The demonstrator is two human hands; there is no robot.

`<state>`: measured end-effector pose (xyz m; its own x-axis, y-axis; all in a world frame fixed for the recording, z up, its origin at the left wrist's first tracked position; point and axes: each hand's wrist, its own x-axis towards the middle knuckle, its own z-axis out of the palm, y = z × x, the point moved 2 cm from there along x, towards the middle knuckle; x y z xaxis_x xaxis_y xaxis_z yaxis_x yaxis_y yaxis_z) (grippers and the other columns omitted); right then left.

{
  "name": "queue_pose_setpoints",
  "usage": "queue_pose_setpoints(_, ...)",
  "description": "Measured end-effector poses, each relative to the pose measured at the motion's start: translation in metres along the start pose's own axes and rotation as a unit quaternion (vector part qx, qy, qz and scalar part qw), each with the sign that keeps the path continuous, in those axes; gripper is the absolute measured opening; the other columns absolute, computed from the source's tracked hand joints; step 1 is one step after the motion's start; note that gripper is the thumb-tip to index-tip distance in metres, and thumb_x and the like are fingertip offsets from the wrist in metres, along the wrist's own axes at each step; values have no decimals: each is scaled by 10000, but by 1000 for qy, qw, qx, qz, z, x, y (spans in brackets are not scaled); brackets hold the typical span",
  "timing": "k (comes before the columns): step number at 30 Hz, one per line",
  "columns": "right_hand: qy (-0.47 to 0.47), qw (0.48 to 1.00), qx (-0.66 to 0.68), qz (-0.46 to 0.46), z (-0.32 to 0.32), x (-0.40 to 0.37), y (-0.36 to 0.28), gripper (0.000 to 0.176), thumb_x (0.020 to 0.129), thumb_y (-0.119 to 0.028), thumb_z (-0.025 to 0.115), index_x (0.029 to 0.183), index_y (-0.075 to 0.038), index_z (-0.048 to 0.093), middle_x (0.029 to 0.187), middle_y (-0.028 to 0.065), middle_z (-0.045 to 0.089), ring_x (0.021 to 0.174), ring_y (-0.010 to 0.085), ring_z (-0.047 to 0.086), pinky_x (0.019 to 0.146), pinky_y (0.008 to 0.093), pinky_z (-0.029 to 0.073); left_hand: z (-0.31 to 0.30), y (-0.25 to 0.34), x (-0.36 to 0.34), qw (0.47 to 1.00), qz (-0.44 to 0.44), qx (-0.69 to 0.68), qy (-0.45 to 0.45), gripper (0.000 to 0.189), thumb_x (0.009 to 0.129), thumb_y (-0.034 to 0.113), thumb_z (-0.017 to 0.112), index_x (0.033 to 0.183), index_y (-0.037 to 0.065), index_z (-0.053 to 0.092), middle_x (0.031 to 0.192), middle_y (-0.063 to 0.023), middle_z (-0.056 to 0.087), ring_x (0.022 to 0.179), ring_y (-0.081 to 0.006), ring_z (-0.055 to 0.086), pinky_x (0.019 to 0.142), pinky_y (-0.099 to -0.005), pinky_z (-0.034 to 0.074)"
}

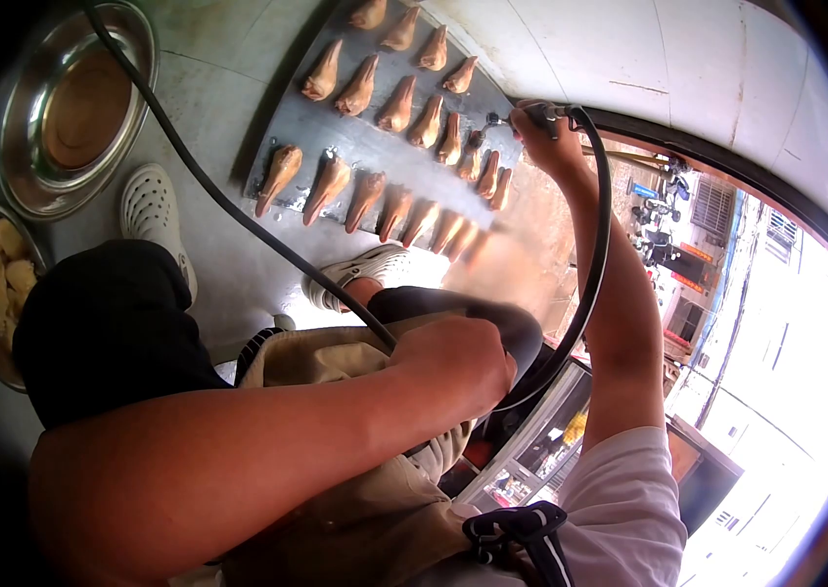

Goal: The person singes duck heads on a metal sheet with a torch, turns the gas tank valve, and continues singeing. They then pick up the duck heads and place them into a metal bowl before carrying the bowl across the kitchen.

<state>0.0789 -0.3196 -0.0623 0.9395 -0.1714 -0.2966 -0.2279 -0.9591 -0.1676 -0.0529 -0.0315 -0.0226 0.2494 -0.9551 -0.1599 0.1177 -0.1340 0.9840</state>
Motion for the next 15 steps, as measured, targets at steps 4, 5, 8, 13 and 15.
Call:
queue_pose_setpoints(4, -7, 1000, 2, 12, 2, -1, 3, 267, 908, -259, 522, 798, -34, 618, 654, 140, 623, 629, 280, 634, 593, 402, 486, 10, -7, 0, 998, 37, 41, 20, 275, 937, 226, 480, 863, 14, 638, 659, -172, 553, 607, -364, 585, 549, -482, 456)
queue_pose_setpoints(5, -18, 1000, 6, 18, 1, -2, 4, 268, 909, -260, 520, 800, -37, 619, 655, 139, 624, 628, 278, 634, 595, 402, 487, 14, -10, 2, 998, 37, 41, 19, 265, 935, 226, 482, 876, 21, 638, 660, -169, 555, 609, -361, 588, 545, -481, 456)
queue_pose_setpoints(8, -18, 1000, 0, 20, 1, -3, 10, 267, 910, -263, 521, 805, -39, 622, 657, 133, 628, 625, 268, 635, 600, 398, 492, 11, -9, 1, 998, 43, 50, 11, 256, 931, 225, 485, 882, 25, 638, 663, -165, 560, 608, -360, 589, 538, -483, 454)
queue_pose_setpoints(13, 11, 999, 19, 35, 3, -8, 14, 257, 903, -262, 544, 827, -34, 634, 661, 126, 639, 621, 245, 638, 599, 383, 501, 8, -6, -1, 996, 57, 73, 3, 220, 906, 207, 509, 884, 36, 646, 653, -157, 554, 597, -349, 585, 521, -477, 451)
queue_pose_setpoints(15, 13, 999, 20, 33, 1, -10, 15, 246, 899, -258, 555, 861, -32, 645, 666, 127, 644, 621, 240, 640, 593, 374, 503, 2, -2, -5, 988, 110, 111, 10, 215, 898, 203, 519, 869, 37, 651, 655, -161, 554, 599, -347, 585, 521, -473, 451)
